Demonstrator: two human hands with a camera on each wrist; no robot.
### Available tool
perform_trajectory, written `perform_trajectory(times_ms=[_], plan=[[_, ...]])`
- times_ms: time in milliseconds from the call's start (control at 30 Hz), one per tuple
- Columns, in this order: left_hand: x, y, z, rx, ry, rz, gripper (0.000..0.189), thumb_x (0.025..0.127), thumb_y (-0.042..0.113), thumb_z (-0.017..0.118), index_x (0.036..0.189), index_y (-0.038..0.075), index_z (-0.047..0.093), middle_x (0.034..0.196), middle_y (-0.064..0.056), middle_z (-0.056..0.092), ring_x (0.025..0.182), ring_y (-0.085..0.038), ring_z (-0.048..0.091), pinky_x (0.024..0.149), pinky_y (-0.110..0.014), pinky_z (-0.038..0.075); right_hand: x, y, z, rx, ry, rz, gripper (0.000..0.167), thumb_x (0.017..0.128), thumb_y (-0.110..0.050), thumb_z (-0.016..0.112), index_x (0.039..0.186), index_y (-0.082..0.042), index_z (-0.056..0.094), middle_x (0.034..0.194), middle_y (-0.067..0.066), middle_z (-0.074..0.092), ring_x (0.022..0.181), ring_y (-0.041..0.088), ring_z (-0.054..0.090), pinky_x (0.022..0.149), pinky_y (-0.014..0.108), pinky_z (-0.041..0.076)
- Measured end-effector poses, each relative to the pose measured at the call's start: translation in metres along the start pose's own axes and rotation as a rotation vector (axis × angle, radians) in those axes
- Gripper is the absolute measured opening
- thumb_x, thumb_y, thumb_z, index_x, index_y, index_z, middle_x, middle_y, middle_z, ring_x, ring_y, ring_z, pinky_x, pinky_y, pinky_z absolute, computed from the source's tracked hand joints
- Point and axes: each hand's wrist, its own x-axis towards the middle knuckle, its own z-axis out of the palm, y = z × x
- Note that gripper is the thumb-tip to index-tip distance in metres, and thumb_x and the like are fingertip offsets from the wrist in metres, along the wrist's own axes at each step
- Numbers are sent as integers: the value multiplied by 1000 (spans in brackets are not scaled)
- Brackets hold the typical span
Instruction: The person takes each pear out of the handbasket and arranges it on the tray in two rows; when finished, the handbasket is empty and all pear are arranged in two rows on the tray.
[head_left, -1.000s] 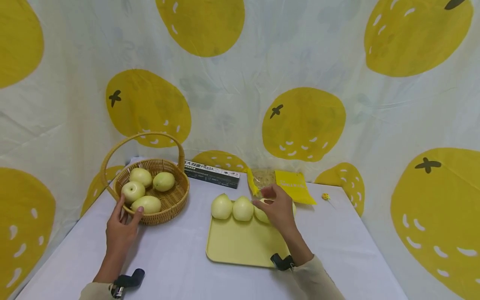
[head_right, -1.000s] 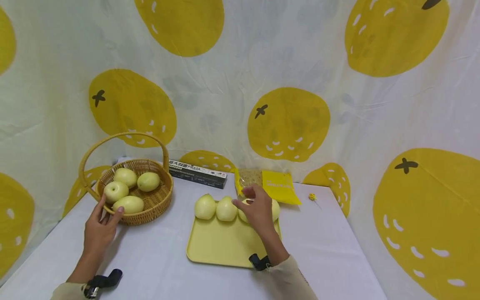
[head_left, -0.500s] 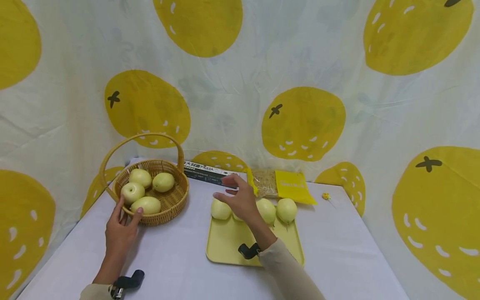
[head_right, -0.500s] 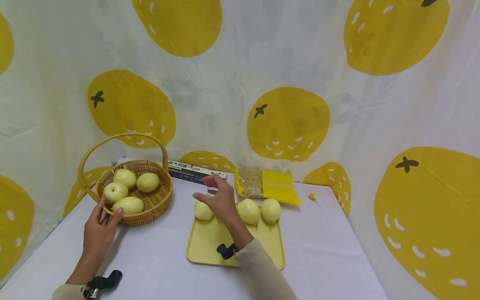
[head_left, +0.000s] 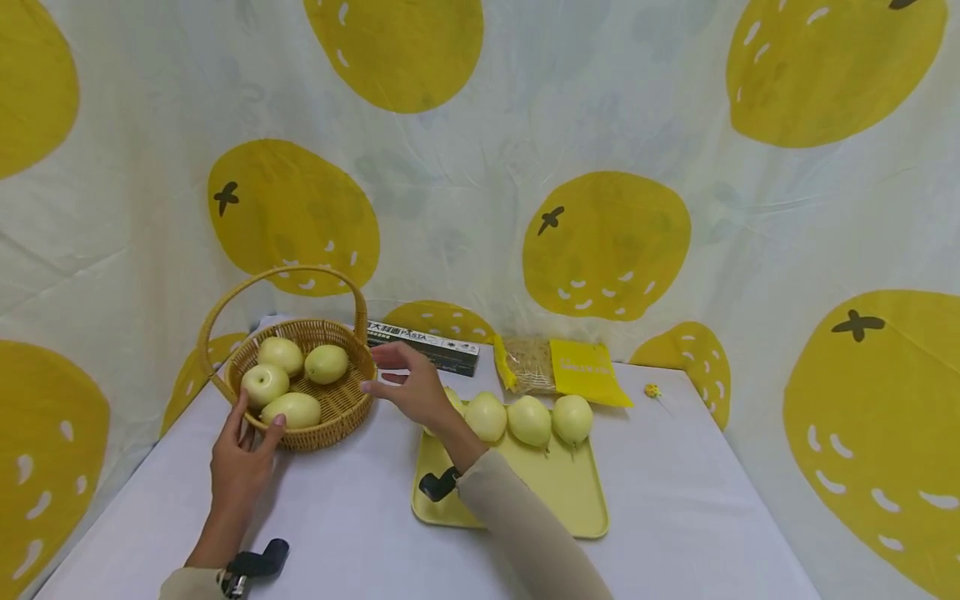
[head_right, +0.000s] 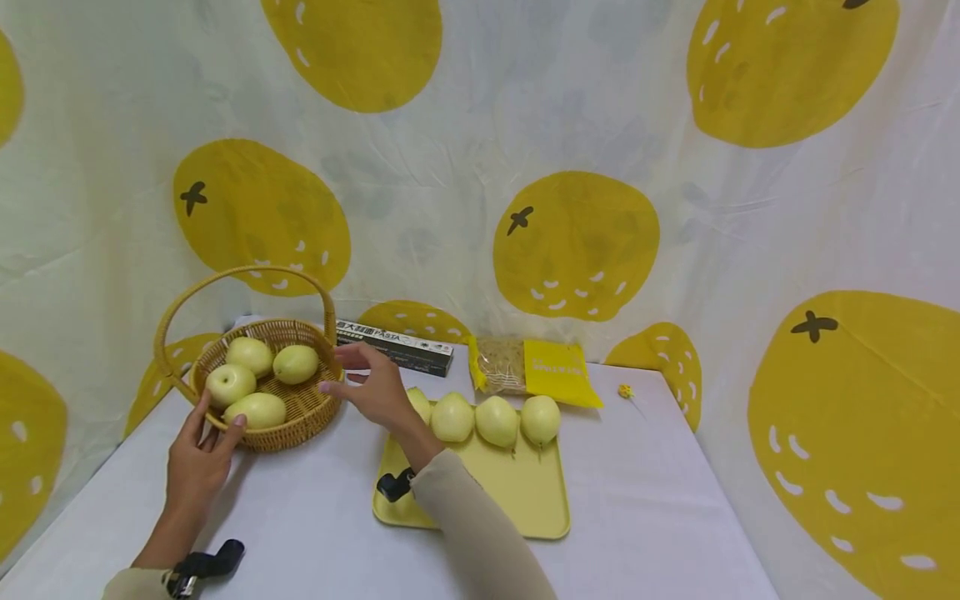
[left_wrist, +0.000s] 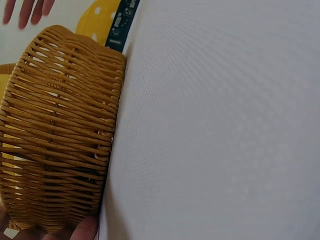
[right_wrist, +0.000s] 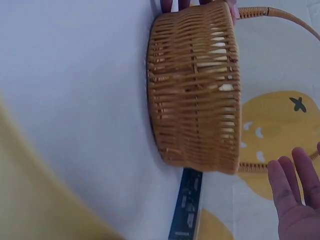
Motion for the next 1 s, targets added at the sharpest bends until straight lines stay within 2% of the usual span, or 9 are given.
perform_trajectory(times_ms=[100, 233, 367, 500, 633, 800, 1000], plan=[[0, 0, 0, 0, 5, 3, 82, 105, 50, 62, 171, 40, 14, 179, 8, 7, 165, -30, 17, 132, -39, 26, 11, 3, 16, 10, -51, 6, 52, 92, -20, 86, 140, -18, 65, 142, 8, 68, 135, 31, 64, 115, 49, 57], [1, 0, 0, -5, 8, 5, 82, 106, 49, 62, 171, 38, 13, 179, 7, 7, 166, -29, 14, 133, -48, 26, 25, 6, 33, 14, -129, 17, 53, 94, -21, 84, 143, -16, 64, 145, 11, 67, 137, 33, 63, 115, 48, 57], [2, 0, 1, -8, 11, 0, 82, 105, 50, 62, 171, 38, 13, 179, 5, 7, 166, -31, 14, 132, -54, 28, 36, 8, 45, 31, -219, 44, 56, 95, -21, 83, 146, -14, 63, 146, 12, 67, 138, 32, 62, 113, 34, 58], [2, 0, 2, -4, 17, -7, 82, 105, 51, 62, 171, 38, 14, 179, 4, 7, 165, -33, 17, 130, -56, 30, 47, 9, 54, 35, -319, 60, 55, 95, -18, 83, 146, -14, 63, 148, 12, 65, 140, 32, 61, 112, 24, 55], [3, -3, 2, 2, 12, -7, 83, 105, 52, 61, 171, 39, 13, 179, 4, 6, 165, -35, 19, 130, -57, 31, 57, 9, 61, 23, -403, 54, 57, 94, -13, 83, 147, -8, 62, 147, 16, 65, 140, 36, 60, 113, 26, 56], [4, -4, 3, 11, 13, -1, 83, 105, 53, 61, 171, 39, 12, 179, 6, 6, 165, -34, 19, 129, -56, 32, 68, 9, 70, -20, -511, 71, 55, 96, -10, 80, 147, -5, 61, 146, 22, 65, 139, 36, 62, 105, 15, 54], [3, -4, 3, 7, 12, 4, 83, 105, 52, 61, 171, 38, 13, 179, 5, 7, 165, -32, 17, 129, -55, 31, 78, 11, 79, -33, -589, 118, 54, 94, 0, 78, 145, -1, 61, 148, 24, 63, 141, 37, 60, 101, 12, 53]])
